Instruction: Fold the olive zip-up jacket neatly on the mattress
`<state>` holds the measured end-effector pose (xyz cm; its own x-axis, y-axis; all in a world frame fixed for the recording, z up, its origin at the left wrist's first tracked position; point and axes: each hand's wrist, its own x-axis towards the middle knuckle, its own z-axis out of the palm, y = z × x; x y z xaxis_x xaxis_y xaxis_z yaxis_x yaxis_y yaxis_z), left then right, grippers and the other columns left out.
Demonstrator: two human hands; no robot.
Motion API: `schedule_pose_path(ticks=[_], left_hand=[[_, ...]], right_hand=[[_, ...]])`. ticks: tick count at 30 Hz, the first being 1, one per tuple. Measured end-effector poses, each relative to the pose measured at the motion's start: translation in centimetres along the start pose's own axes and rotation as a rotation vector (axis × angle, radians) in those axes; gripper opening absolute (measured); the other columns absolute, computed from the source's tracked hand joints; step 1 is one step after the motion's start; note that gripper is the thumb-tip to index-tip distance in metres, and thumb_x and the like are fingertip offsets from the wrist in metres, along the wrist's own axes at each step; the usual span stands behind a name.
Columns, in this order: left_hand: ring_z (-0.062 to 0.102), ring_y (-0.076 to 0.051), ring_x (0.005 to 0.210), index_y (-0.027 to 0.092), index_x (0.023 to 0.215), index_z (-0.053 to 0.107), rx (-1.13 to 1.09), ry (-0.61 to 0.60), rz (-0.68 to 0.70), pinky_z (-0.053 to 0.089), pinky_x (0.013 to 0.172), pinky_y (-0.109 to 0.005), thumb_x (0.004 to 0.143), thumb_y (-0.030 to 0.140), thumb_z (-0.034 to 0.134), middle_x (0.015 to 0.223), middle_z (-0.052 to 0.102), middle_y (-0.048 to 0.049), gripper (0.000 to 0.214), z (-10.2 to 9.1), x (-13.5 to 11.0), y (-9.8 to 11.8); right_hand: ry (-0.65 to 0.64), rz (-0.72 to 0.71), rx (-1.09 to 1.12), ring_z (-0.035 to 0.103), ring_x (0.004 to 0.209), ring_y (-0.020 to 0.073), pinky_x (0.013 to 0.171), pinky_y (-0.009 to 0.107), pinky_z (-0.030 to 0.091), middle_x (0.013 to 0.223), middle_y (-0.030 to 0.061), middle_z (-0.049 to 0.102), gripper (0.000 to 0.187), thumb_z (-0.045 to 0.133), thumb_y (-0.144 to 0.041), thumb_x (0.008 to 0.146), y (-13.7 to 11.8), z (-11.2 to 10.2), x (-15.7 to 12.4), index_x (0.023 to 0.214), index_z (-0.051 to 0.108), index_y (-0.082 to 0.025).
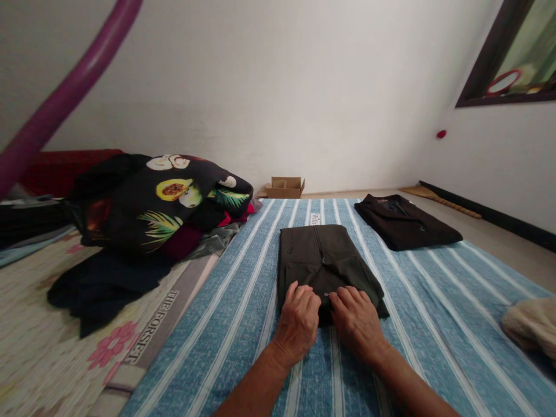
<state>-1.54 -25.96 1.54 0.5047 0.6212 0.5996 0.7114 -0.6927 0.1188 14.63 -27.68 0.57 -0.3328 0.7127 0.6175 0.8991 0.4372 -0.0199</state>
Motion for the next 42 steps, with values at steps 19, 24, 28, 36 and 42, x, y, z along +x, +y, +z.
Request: schedule_pose_path(ticks=[19,24,28,36,42], left_hand=[[0.046,-0.018,0.080,0.018,0.069,0.051,0.056,0.054,0.042,0.037,0.095,-0.046,0.086,0.008,0.038,0.074,0.048,-0.0025,0.024,0.8,0.2,-0.1],[0.044,-0.019,0.079,0.018,0.067,0.049,0.044,0.076,0.069,0.041,0.087,-0.043,0.087,0.009,0.035,0.074,0.046,-0.0037,0.025,0.8,0.3,-0.1],[0.044,-0.021,0.080,0.017,0.070,0.049,0.042,0.050,0.062,0.043,0.078,-0.040,0.088,0.010,0.033,0.076,0.047,-0.0052,0.026,0.7,0.4,-0.1],[0.043,-0.020,0.075,0.017,0.065,0.049,0.091,0.020,0.050,0.043,0.070,-0.036,0.089,0.011,0.033,0.072,0.045,-0.0045,0.030,0.3,0.2,-0.2],[0.050,-0.020,0.086,0.017,0.069,0.051,0.035,-0.029,0.071,0.047,0.080,-0.036,0.087,0.009,0.040,0.078,0.052,-0.0045,0.023,0.4,-0.1,-0.4]], right_hand=[[0.083,-0.061,0.130,0.040,0.067,0.0185,0.062,0.030,0.031,0.069,0.0038,0.049,0.026,0.033,-0.011,0.090,0.7,2.3,-1.0,0.072,0.050,-0.017],[0.078,-0.048,0.105,0.042,0.071,0.0197,0.065,0.031,0.033,0.073,0.0048,0.050,0.024,0.033,-0.008,0.088,0.7,2.4,-1.0,0.076,0.051,-0.018],[0.056,0.008,0.054,0.044,0.076,0.0205,0.067,0.031,0.034,0.079,0.0059,0.052,0.021,0.035,-0.005,0.086,0.9,2.4,-1.2,0.084,0.052,-0.017],[0.039,0.019,-0.010,0.045,0.076,0.0210,0.065,0.031,0.033,0.079,0.0057,0.052,0.021,0.039,-0.003,0.082,1.3,2.0,-1.4,0.083,0.053,-0.018],[-0.022,0.004,-0.016,0.046,0.077,0.0209,0.066,0.031,0.033,0.078,0.0049,0.052,0.023,0.040,-0.001,0.080,1.3,1.8,-1.4,0.082,0.054,-0.019]])
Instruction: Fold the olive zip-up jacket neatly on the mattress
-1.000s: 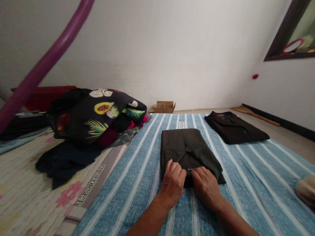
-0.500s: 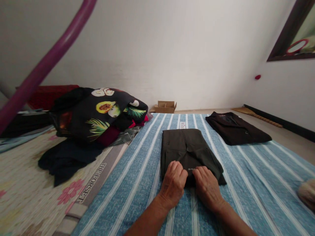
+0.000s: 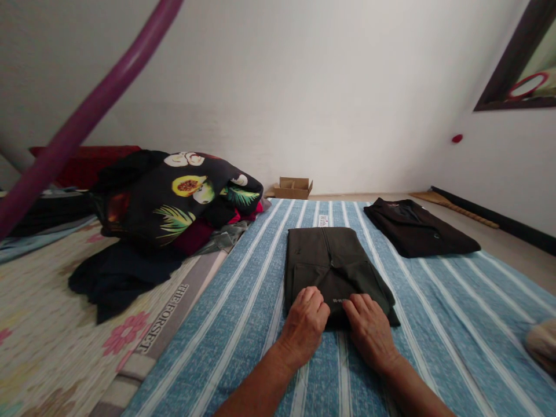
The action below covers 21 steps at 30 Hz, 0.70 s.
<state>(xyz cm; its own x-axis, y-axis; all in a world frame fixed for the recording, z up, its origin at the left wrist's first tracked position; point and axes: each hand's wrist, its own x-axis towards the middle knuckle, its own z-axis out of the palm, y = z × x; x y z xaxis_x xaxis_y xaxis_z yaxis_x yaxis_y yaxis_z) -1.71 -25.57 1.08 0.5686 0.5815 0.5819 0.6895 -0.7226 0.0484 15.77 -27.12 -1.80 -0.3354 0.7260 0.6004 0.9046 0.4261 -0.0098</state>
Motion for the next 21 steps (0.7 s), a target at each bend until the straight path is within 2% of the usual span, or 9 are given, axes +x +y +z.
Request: schedule_pose_path(ticks=[3,6,10,12,14,16,18,21], left_hand=[[0.051,-0.019,0.106,0.016,0.078,0.055,-0.052,-0.027,0.003,0.046,0.092,-0.037,0.084,0.003,0.040,0.096,0.060,-0.0069,0.021,0.1,-0.3,-0.1],[0.046,-0.019,0.121,0.015,0.086,0.058,-0.106,-0.104,-0.025,0.042,0.100,-0.037,0.078,-0.002,0.039,0.113,0.060,-0.0091,0.027,-0.1,-0.7,-0.2],[0.038,-0.022,0.129,0.013,0.085,0.061,-0.238,-0.230,-0.058,0.037,0.105,-0.039,0.068,-0.002,0.046,0.126,0.055,-0.0127,0.028,-1.3,-1.0,-0.6],[0.040,-0.023,0.128,0.014,0.082,0.063,-0.332,-0.265,-0.079,0.039,0.104,-0.037,0.066,0.003,0.054,0.128,0.055,-0.0122,0.021,-2.0,-0.6,-0.9],[0.049,-0.022,0.120,0.016,0.079,0.064,-0.400,-0.239,-0.144,0.043,0.099,-0.035,0.069,0.011,0.060,0.124,0.058,-0.0109,0.012,-2.5,0.3,-1.0],[0.056,-0.020,0.111,0.017,0.080,0.064,-0.381,-0.143,-0.245,0.047,0.095,-0.034,0.076,0.018,0.059,0.118,0.062,-0.0105,0.007,-2.7,1.7,-0.7],[0.057,-0.021,0.110,0.016,0.086,0.063,-0.260,-0.058,-0.329,0.046,0.096,-0.037,0.081,0.017,0.054,0.115,0.062,-0.0117,0.011,-2.3,3.0,-0.3],[0.049,-0.030,0.119,0.010,0.098,0.058,-0.022,-0.049,-0.412,0.041,0.099,-0.047,0.078,0.018,0.057,0.121,0.057,-0.0186,0.022,-0.7,4.0,0.5]], right_hand=[[-0.027,0.002,0.018,0.047,0.080,0.0214,0.067,0.031,0.034,0.081,0.0058,0.054,0.023,0.042,-0.001,0.078,0.0,-0.1,-0.2,0.082,0.055,-0.019],[-0.036,0.000,0.060,0.047,0.085,0.0225,0.070,0.032,0.036,0.087,0.0076,0.056,0.023,0.043,-0.001,0.075,-0.1,-0.2,-0.6,0.084,0.056,-0.018],[-0.028,-0.010,0.095,0.048,0.091,0.0238,0.074,0.034,0.039,0.095,0.0094,0.057,0.027,0.045,-0.003,0.073,-0.2,-0.3,-1.2,0.092,0.059,-0.017],[-0.010,-0.016,0.092,0.048,0.093,0.0239,0.074,0.034,0.040,0.097,0.0099,0.058,0.029,0.045,-0.004,0.074,-0.2,-0.3,-1.4,0.096,0.059,-0.016],[0.006,-0.025,0.077,0.049,0.093,0.0237,0.074,0.034,0.041,0.098,0.0102,0.058,0.031,0.045,-0.004,0.075,-0.3,-0.3,-1.5,0.099,0.059,-0.016],[0.008,-0.034,0.062,0.049,0.094,0.0240,0.075,0.034,0.042,0.098,0.0107,0.059,0.032,0.045,-0.003,0.074,-0.3,-0.4,-1.5,0.100,0.060,-0.016],[0.010,-0.039,0.051,0.050,0.096,0.0246,0.076,0.035,0.043,0.099,0.0110,0.060,0.034,0.045,-0.002,0.073,-0.3,-0.3,-1.5,0.100,0.060,-0.015],[0.021,-0.043,0.037,0.051,0.098,0.0249,0.077,0.035,0.044,0.100,0.0107,0.061,0.035,0.046,-0.002,0.071,-0.3,-0.1,-1.8,0.100,0.062,-0.014]])
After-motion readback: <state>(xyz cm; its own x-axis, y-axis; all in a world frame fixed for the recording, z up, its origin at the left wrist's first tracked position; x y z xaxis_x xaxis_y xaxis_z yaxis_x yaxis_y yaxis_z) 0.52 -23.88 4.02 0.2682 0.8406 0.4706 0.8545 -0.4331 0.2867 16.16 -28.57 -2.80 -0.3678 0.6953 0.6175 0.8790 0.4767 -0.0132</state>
